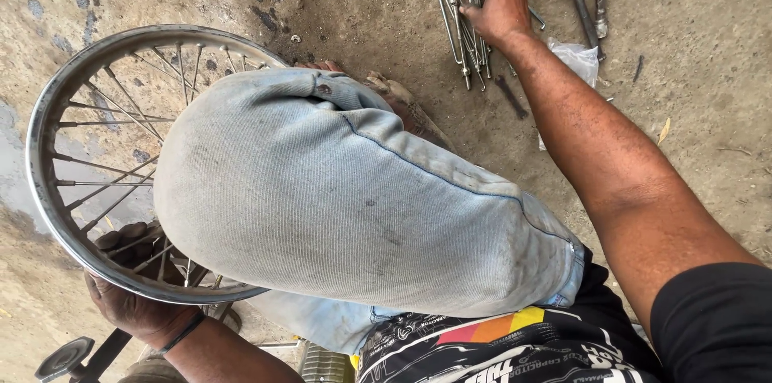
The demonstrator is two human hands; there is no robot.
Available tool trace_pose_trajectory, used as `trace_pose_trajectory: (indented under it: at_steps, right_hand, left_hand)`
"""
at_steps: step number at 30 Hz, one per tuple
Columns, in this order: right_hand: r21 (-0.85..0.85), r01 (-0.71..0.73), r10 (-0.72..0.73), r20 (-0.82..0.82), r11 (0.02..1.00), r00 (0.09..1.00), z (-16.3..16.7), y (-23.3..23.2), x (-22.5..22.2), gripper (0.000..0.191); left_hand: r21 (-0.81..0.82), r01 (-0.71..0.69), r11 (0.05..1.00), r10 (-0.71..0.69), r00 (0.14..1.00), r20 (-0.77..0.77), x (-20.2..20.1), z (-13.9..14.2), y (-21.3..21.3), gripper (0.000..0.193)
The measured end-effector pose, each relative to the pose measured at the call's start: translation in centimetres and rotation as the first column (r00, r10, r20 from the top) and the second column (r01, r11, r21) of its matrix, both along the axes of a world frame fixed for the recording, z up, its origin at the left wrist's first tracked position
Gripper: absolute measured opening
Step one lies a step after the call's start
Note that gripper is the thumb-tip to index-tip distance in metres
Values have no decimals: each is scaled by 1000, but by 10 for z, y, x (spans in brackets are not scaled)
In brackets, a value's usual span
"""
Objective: The person sits on the floor and inserts spokes into a bicycle wheel rim, tightening them with a spoke wrench. They repeatedly pick up spokes from the ground, insert them into the hub and rim, and adjust tension. The person also gathers loose spokes into a plastic bag and moves the wheel aside.
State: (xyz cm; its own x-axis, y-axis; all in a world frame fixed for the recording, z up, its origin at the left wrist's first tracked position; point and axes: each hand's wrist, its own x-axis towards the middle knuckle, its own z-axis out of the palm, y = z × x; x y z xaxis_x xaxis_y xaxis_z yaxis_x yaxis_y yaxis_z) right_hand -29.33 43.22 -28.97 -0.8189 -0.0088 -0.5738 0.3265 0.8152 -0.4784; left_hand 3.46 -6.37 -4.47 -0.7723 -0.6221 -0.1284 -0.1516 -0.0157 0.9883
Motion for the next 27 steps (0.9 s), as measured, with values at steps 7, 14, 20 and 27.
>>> trace_pose_trajectory:
  at_steps: [7, 14, 20, 27]
  right_hand:
    - [90, -174, 188, -185, 981, 965, 1, -25, 40, 29]
    - [322, -252, 364, -360, 913, 859, -8, -47, 47, 16]
    - [258, -281, 323, -139, 925, 936, 5, -52, 46, 34]
    - [164, -43, 91, -301, 986, 949, 14, -5, 52, 45]
  left_hand:
    - [-71, -18, 997, 21, 999, 47, 0, 1, -3, 52]
    - [-125, 13, 992, -7, 999, 45, 3, -1, -5, 53]
    - [-80, 0, 997, 2, 1000, 23, 2, -2, 0, 52]
    - [-61, -4, 998, 6, 1000, 20, 1, -1, -2, 50]
